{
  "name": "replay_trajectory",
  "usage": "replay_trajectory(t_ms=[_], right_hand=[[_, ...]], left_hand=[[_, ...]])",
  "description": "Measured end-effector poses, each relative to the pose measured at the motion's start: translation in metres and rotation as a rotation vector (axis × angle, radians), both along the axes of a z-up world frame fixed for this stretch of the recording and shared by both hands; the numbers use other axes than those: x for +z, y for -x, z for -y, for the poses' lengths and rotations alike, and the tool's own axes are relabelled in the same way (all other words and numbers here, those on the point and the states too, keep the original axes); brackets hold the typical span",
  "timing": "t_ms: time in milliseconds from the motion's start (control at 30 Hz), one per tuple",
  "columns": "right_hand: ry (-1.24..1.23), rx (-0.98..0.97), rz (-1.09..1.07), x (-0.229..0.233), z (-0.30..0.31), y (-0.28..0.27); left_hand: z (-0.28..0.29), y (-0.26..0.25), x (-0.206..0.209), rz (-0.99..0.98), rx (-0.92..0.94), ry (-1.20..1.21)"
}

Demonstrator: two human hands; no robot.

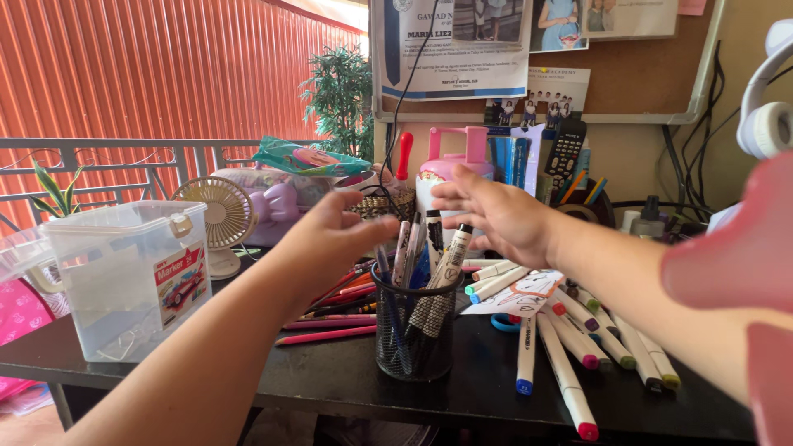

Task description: The person organizes a cluttered desk by picking up various stationery items and placing them into a black mesh pen holder. They handle colored pencils, markers, pens, a ruler, and a small paper cutout, arranging them one by one into the holder.

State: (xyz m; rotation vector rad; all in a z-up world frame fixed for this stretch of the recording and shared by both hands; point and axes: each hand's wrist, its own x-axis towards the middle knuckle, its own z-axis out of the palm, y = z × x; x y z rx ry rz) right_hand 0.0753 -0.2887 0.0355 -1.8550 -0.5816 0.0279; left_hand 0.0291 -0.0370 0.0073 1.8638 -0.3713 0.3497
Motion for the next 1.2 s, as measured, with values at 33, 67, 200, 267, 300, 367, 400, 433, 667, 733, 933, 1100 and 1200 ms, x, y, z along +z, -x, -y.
replay_trajectory(t_ms=[33, 67, 200, 267, 300, 367, 400, 433, 667, 733, 933, 1100, 1200], right_hand=[[0.034, 0.016, -0.020, 0.003, -0.005, -0.002], [0.069, 0.031, -0.040, 0.007, -0.009, -0.003], [0.135, 0.233, 0.179, 0.025, -0.023, 0.005], [0.150, 0.369, 0.236, 0.033, -0.028, 0.016], [0.171, 0.410, 0.250, 0.034, -0.032, 0.022], [0.214, 0.494, 0.278, 0.036, -0.042, 0.030], [0.216, 0.509, 0.272, 0.038, -0.042, 0.033], [0.214, 0.527, 0.267, 0.040, -0.044, 0.035], [-0.019, 0.250, 0.241, 0.049, -0.016, -0.009], [0.078, 0.004, 0.241, 0.038, -0.005, -0.043], [0.696, -0.205, 0.326, -0.044, 0.019, -0.107], [1.025, 0.004, 0.452, -0.063, -0.010, -0.095], [0.665, 0.113, 0.176, -0.068, -0.012, -0.073]], left_hand=[[-0.001, 0.003, -0.003, -0.009, -0.008, -0.022], [-0.002, 0.006, -0.007, -0.018, -0.015, -0.045], [-0.011, 0.015, -0.017, -0.028, 0.002, -0.125], [-0.013, 0.015, -0.021, -0.081, -0.011, -0.109], [-0.013, 0.014, -0.023, -0.091, -0.033, -0.091], [-0.012, 0.013, -0.026, -0.111, -0.076, -0.053], [-0.011, 0.013, -0.027, -0.106, -0.067, -0.046], [-0.010, 0.013, -0.026, -0.102, -0.056, -0.040], [-0.023, 0.014, -0.022, 0.008, 0.009, 0.089], [-0.033, 0.011, -0.023, 0.005, 0.008, 0.142], [-0.046, 0.012, -0.028, 0.018, 0.014, 0.188], [-0.049, 0.018, -0.027, -0.029, 0.054, 0.150], [-0.052, 0.018, -0.027, -0.012, 0.049, 0.140]])
